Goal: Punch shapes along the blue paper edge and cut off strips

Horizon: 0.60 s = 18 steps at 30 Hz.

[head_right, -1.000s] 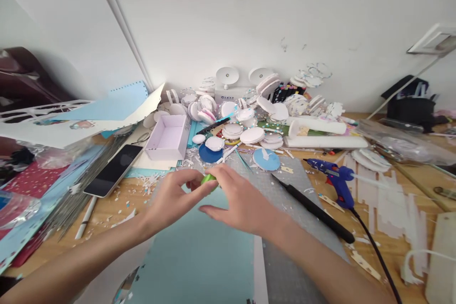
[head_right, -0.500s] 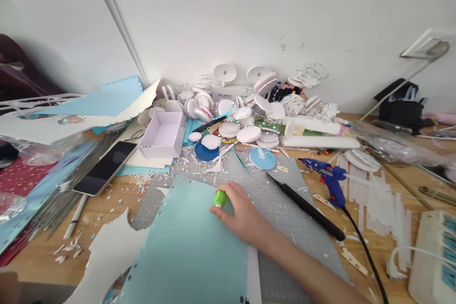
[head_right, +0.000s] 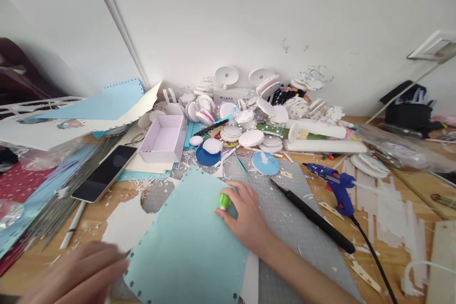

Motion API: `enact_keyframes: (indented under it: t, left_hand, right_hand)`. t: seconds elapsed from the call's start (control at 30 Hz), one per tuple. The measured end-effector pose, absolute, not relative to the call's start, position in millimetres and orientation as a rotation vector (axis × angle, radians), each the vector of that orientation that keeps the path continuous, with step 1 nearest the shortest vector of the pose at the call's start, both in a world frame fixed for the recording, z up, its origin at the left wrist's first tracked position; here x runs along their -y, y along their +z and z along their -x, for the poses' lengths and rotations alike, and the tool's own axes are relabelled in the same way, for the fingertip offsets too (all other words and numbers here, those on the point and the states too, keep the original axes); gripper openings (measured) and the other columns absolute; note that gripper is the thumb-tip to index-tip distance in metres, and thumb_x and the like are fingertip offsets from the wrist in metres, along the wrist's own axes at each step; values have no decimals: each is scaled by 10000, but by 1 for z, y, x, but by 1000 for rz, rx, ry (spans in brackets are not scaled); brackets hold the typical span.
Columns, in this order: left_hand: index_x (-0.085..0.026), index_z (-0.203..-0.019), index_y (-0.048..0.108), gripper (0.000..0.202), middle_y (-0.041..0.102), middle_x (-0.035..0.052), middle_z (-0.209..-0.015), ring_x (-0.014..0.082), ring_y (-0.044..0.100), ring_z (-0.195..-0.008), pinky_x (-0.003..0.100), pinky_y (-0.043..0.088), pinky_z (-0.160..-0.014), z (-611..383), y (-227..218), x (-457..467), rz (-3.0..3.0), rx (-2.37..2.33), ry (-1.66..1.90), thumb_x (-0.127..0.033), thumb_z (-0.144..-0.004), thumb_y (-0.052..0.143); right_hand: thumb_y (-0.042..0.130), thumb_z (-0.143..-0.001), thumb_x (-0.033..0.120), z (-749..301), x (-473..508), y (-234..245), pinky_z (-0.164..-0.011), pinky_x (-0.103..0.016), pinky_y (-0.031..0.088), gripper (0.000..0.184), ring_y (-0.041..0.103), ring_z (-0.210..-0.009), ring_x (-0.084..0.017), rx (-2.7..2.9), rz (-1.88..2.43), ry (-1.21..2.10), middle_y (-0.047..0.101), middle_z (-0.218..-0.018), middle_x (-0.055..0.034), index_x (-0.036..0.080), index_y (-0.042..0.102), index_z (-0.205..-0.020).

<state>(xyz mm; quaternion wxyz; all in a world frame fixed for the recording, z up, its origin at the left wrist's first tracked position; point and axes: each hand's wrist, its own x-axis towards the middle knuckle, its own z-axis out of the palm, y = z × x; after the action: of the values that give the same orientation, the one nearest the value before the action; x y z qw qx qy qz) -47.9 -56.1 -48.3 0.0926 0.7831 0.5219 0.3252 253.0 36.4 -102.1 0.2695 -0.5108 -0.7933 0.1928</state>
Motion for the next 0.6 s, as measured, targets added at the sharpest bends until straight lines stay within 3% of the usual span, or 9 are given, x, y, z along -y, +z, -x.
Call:
enact_keyframes:
  t: [0.13, 0.27, 0.47, 0.53, 0.6]
  left_hand:
    - [-311, -1359, 444, 497, 572, 28, -1305, 243, 599, -1112, 307, 549, -894, 61, -67, 61, -2394, -1520, 625, -260, -868, 495]
    - [-286, -1294, 477, 375, 534, 39, -1330, 223, 541, -1189, 307, 479, -989, 66, -78, 58, -2203, -1628, 665, -281, -926, 405]
    - [-278, -1285, 466, 400, 546, 71, -1285, 236, 556, -1145, 332, 501, -928, 48, -43, 14, -2224, -1484, 641, -331, -892, 521]
    - [-235, -1286, 467, 488, 577, 98, -1223, 230, 604, -1025, 342, 518, -872, 29, -34, -11, -2187, -1420, 682, -385, -840, 595]
    - [-211, -1204, 544, 411, 647, 81, -1084, 212, 629, -915, 327, 520, -812, 9, -32, -36, -2140, -1370, 668, -384, -836, 601]
  right_hand:
    - [635, -823, 285, -257, -41, -99, -917, -456, 443, 223, 527, -1054, -267, 2098, 1305, 540, 539, -1063, -75, 261, 575, -1037]
    - [630, -828, 250, -264, -45, -93, -880, -387, 484, 238, 558, -992, -226, 2131, 1196, 654, 517, -1038, -66, 257, 558, -1055]
    - [620, -846, 266, -268, -49, -81, -867, -374, 502, 242, 579, -966, -214, 2254, 1019, 729, 539, -1036, -70, 264, 563, -1082]
    - [619, -850, 267, -265, -49, -75, -877, -362, 500, 243, 579, -978, -207, 2294, 985, 753, 540, -1043, -68, 266, 566, -1088]
    - [622, -851, 265, -264, -50, -69, -887, -350, 496, 243, 574, -994, -200, 2316, 988, 751, 542, -1052, -66, 268, 568, -1087]
